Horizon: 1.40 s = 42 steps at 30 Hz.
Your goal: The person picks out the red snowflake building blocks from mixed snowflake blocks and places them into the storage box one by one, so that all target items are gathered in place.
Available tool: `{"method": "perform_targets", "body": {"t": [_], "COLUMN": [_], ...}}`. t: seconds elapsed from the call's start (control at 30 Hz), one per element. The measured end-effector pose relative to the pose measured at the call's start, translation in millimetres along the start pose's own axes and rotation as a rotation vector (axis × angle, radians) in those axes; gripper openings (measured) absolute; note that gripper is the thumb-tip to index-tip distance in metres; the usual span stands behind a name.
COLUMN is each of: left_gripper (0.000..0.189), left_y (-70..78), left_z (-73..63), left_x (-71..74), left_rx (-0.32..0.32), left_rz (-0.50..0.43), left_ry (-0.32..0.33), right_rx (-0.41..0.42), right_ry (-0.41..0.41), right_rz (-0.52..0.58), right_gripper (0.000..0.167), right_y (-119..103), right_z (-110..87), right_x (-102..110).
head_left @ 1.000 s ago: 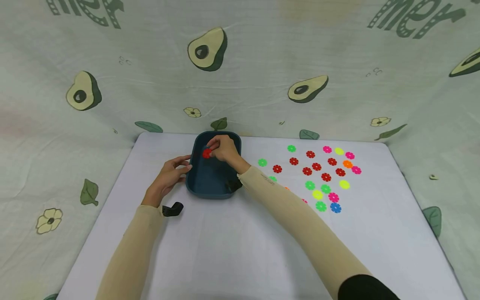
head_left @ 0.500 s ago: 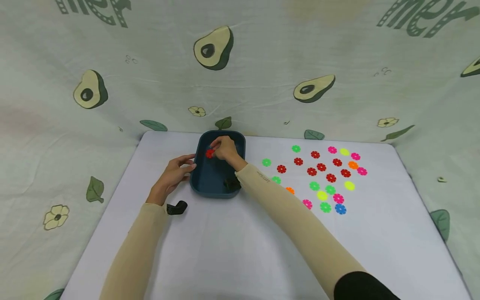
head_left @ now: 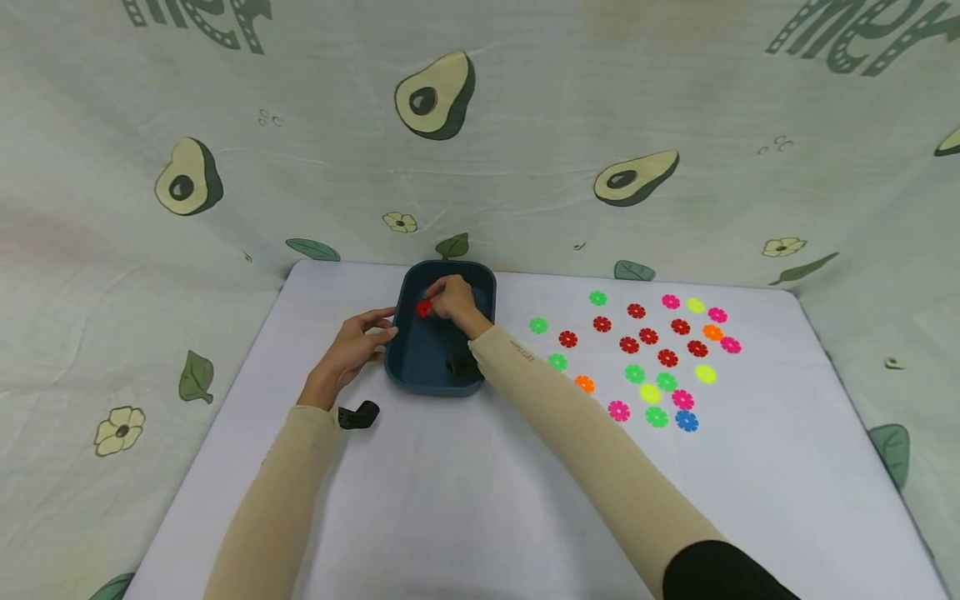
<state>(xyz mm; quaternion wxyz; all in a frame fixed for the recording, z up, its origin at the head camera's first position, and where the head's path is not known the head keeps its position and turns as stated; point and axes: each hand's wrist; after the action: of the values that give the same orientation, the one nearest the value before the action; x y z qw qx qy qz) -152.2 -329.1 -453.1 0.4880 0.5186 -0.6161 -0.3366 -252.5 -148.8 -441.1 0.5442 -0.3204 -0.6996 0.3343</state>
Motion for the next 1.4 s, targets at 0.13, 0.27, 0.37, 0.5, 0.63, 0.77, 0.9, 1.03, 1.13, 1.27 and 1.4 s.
{"method": "perform_targets", "body": {"t": [0.13, 0.27, 0.37, 0.5, 0.63, 0.77, 0.9, 1.03, 1.13, 1.27, 1.4], "left_gripper": [0.053, 0.052, 0.052, 0.052, 0.052, 0.052, 0.051, 0.051, 0.051, 0.051, 0.051], "left_y": [-0.6, -0.3, 0.4, 1.0, 1.7, 1.6, 0.7, 1.1, 0.9, 0.0, -0.4], "left_z": [-0.3, -0.2, -0.2, -0.5, -1.0, -0.6, 0.0, -0.5, -0.3, -0.2, -0.6], "left_x": [-1.3, -2.6, -3.3, -4.2, -4.6, -3.9, -2.7, -1.2, -0.8, -1.9, -1.9], "left_rx": [-0.004, 0.001, -0.001, -0.004, -0.001, -0.002, 0.005, 0.003, 0.004, 0.009, 0.014], "left_rz": [0.001, -0.007, -0.012, -0.009, -0.008, -0.008, -0.01, -0.001, -0.003, -0.013, -0.012], "left_ry": [-0.001, 0.002, 0.002, 0.004, 0.008, 0.008, 0.011, 0.012, 0.014, 0.015, 0.017], "right_rx": [-0.022, -0.038, -0.047, -0.069, -0.085, -0.09, -0.078, -0.051, -0.038, -0.049, -0.054], "right_ry": [-0.01, -0.013, -0.005, -0.006, -0.009, -0.016, -0.034, -0.06, -0.066, -0.039, -0.004], "right_rz": [0.023, 0.038, 0.02, 0.008, 0.003, -0.001, -0.006, -0.01, -0.012, -0.006, 0.004], "right_gripper": [0.028, 0.028, 0.029, 0.031, 0.031, 0.03, 0.03, 0.03, 0.03, 0.028, 0.028], "right_y": [3.6, 6.5, 8.1, 9.8, 10.3, 9.5, 8.7, 8.4, 8.0, 7.0, 6.5], "right_z": [1.2, 1.9, 2.6, 4.3, 6.4, 6.2, 4.2, 2.8, 1.6, 0.6, 0.5], "right_x": [-2.1, -3.1, -4.6, -6.4, -6.6, -5.8, -5.3, -5.1, -5.5, -6.9, -8.4]}}
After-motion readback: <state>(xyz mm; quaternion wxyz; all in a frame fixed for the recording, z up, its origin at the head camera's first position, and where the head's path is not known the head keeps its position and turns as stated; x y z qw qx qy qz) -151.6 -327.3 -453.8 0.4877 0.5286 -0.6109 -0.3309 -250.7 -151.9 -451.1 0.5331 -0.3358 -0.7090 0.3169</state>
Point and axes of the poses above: each hand's wrist, its own z-axis towards the middle knuckle, its own x-axis out of the back of the hand, y = z × x, and after that the axes turned 5 degrees about y, right-handed
